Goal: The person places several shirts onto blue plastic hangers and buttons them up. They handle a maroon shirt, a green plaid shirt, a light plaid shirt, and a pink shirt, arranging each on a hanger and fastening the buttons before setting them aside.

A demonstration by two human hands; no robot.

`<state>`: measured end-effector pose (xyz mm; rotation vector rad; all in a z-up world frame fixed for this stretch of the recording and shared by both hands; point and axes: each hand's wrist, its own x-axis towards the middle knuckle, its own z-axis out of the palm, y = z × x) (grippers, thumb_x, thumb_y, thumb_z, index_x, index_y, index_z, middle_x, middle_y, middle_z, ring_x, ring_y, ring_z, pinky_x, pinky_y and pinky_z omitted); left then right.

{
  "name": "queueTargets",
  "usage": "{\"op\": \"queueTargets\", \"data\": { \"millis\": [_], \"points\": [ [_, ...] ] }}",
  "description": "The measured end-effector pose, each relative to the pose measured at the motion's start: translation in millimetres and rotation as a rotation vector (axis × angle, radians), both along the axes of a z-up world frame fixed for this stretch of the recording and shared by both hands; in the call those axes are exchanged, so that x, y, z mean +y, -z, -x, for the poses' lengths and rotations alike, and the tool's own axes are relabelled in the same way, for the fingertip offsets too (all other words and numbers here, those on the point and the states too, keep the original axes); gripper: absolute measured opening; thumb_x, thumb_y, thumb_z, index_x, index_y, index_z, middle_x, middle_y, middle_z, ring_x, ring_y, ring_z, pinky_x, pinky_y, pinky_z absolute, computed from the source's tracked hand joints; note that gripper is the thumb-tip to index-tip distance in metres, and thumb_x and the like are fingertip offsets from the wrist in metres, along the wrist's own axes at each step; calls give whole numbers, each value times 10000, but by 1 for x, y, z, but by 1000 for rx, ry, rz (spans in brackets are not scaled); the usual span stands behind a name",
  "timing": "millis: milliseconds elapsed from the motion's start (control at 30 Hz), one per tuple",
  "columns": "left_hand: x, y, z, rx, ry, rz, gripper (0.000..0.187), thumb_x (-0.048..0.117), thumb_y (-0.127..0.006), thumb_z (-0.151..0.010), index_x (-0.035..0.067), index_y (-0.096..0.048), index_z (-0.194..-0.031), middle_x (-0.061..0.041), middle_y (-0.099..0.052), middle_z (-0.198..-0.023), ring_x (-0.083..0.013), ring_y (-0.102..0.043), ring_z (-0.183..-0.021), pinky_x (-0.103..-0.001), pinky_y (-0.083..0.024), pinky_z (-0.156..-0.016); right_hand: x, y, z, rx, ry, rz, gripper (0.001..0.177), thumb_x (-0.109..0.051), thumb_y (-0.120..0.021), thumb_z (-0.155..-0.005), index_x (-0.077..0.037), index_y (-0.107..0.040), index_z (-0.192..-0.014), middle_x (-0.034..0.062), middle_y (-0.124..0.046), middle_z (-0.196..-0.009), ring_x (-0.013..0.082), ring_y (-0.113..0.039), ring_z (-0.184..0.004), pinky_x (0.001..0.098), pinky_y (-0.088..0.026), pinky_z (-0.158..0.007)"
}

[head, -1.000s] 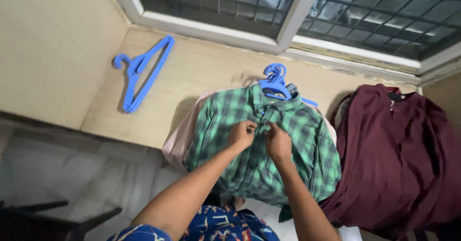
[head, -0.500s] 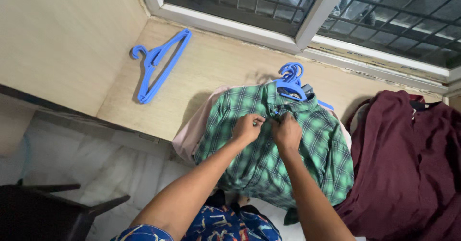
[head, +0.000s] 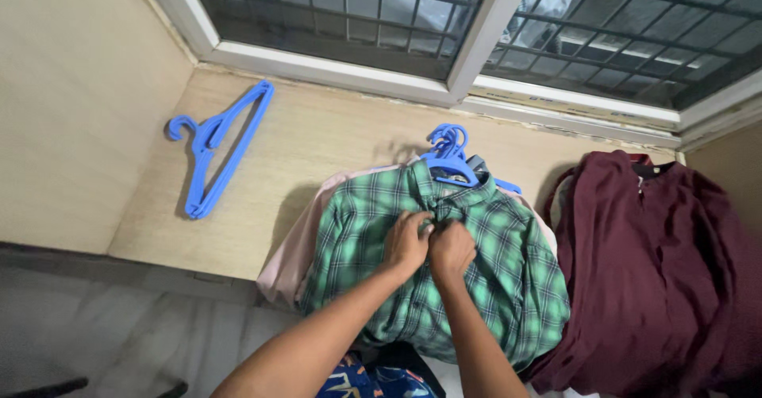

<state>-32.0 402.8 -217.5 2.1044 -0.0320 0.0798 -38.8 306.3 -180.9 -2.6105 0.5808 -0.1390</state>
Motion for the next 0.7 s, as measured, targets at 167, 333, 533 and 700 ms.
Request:
{"op": "queueTargets", "data": {
  "millis": [167,333,533,700],
  "points": [
    [1,-23,18,52,18,-47,309,87,-666,-890,150,-691,-1192,-97,-665,-1177,-348,-650,-1061,-457,-525,-869,-4,10,3,-12,100,-123,224,-270,-711,-866,-96,-795,-980,202,-748,-917,419,-712,-867,499,-549,-769],
    [-2,-33,17,-9,53,-36,311,36,-623,-900,147,-707,-1179,-59,-698,-1165,-326,-677,-1033,-439,-543,-849,-20,33,5,-172,213,-392,252,-257,-777,-827,-41,-793,-954,153,-782,-856,292,-774,-781,403,-576,-754],
    [-7,-42,15,43,106,-44,231,84,-615,-958,132,-730,-1153,-78,-687,-1145,-343,-681,-970,-461,-530,-808,-37,71,7,-262,165,-1024,210,-160,-715,-934,42,-769,-954,49,-742,-808,112,-638,-683,295,-506,-633],
    [-9,-39,14,-15,47,-28,183,130,-675,-910,81,-728,-1078,-105,-687,-1110,-369,-666,-974,-474,-521,-794,-42,83,10,-231,114,-1062,196,-143,-650,-985,37,-723,-955,15,-698,-806,84,-602,-695,261,-489,-643]
  ]
}}
